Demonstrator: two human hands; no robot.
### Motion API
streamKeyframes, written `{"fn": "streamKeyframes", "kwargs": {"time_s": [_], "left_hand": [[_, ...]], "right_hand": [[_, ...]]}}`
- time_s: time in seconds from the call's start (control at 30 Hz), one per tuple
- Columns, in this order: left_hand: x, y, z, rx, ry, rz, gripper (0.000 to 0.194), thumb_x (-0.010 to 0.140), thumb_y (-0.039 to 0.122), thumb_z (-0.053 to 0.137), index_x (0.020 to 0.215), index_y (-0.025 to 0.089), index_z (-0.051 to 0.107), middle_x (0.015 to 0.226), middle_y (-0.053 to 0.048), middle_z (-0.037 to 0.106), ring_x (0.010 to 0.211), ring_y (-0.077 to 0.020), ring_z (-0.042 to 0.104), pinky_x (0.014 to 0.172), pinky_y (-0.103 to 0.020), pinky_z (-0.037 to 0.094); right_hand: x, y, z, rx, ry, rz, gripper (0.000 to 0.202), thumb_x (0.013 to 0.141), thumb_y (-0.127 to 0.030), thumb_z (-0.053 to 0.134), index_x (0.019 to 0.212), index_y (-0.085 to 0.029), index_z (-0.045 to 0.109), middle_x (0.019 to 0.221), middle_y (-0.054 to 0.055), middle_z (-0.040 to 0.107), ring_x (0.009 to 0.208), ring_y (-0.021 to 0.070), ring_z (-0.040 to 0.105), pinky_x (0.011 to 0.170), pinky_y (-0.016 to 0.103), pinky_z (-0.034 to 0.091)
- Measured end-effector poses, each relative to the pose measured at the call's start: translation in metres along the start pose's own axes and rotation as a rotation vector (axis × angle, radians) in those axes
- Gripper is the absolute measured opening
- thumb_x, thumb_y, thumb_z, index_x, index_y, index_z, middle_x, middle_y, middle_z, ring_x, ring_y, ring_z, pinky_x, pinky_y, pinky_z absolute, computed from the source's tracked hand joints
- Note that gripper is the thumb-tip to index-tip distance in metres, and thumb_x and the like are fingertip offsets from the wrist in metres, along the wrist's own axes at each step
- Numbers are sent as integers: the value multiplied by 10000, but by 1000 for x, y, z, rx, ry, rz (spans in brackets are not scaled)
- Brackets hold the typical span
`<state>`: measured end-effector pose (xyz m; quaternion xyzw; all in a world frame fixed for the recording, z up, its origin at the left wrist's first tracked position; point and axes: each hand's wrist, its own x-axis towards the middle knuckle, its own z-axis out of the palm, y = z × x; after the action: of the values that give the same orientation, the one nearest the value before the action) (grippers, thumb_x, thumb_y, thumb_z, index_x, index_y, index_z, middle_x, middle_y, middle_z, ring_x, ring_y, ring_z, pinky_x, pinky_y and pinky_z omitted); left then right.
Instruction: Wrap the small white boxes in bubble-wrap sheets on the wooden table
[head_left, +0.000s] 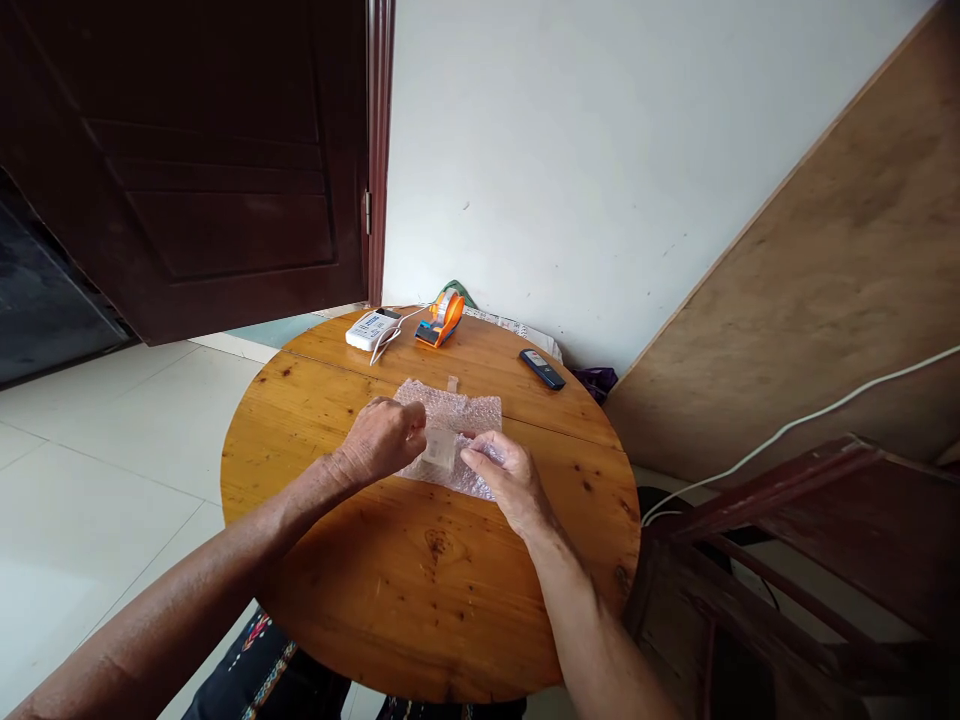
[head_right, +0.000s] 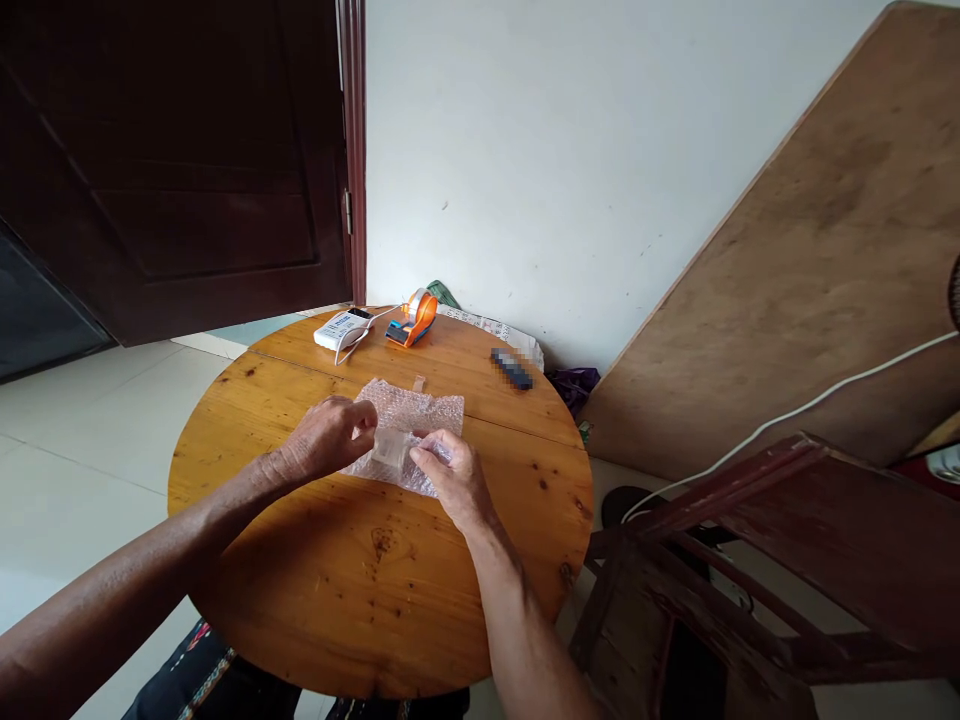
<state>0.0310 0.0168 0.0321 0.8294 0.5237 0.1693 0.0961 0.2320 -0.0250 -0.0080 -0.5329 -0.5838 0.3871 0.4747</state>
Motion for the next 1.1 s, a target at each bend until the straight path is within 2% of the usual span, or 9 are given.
{"fn": "streamKeyframes", "kwargs": {"time_s": [0.13,0.2,0.3,0.37,0.53,0.67,0.87,1.1], "left_hand": [[-1,-7,-5,-320,-52,-12,347,764,228,581,1100,183,654,982,-46,745,773,-191,675,719,-289,507],[1,-11,-6,-396,-83,20,421,744,267,625,1155,182,637,1032,-52,738,843,-201,680,766,-300,511],[6,-14,-5,-446,-114,97,360,730,339,682,1053,181,676,1013,-54,732,919,-212,668,814,-306,499],[9,-13,-2,-474,-134,105,280,728,340,692,956,177,688,904,-26,721,834,-186,654,759,-279,492],[14,-9,13,-606,-161,9,80,741,237,629,735,162,657,641,41,605,589,-106,530,593,-214,421],[12,-6,21,-640,-135,-24,46,701,175,610,700,154,650,644,38,615,600,-103,522,594,-207,416],[5,-4,19,-656,-147,8,39,683,167,615,668,149,647,672,15,626,714,-137,562,681,-231,454],[5,-6,25,-676,-126,32,60,679,136,598,718,149,642,708,16,637,721,-134,571,716,-238,466]], "right_hand": [[0,0,2,4,44,20,195,755,-386,672,704,-219,586,708,-18,600,690,159,549,683,279,438],[0,0,2,13,37,32,195,750,-384,675,702,-218,585,678,-27,571,655,149,518,655,270,424],[1,-1,2,22,38,40,204,744,-390,679,698,-217,582,670,-32,559,642,144,498,642,266,411],[1,0,2,24,38,47,215,742,-403,674,697,-218,574,662,-34,547,633,143,485,632,264,398],[1,1,3,46,36,73,217,731,-408,673,703,-221,567,664,-32,547,638,147,484,633,267,392],[0,-2,3,68,18,91,219,711,-401,689,698,-216,572,656,-36,539,624,141,473,630,266,386],[-1,-2,1,91,-24,128,207,690,-386,698,691,-213,585,610,-46,534,586,129,455,596,257,374],[2,8,-3,-211,42,48,144,728,-332,637,677,-212,574,585,-42,542,551,126,475,533,240,363]]}}
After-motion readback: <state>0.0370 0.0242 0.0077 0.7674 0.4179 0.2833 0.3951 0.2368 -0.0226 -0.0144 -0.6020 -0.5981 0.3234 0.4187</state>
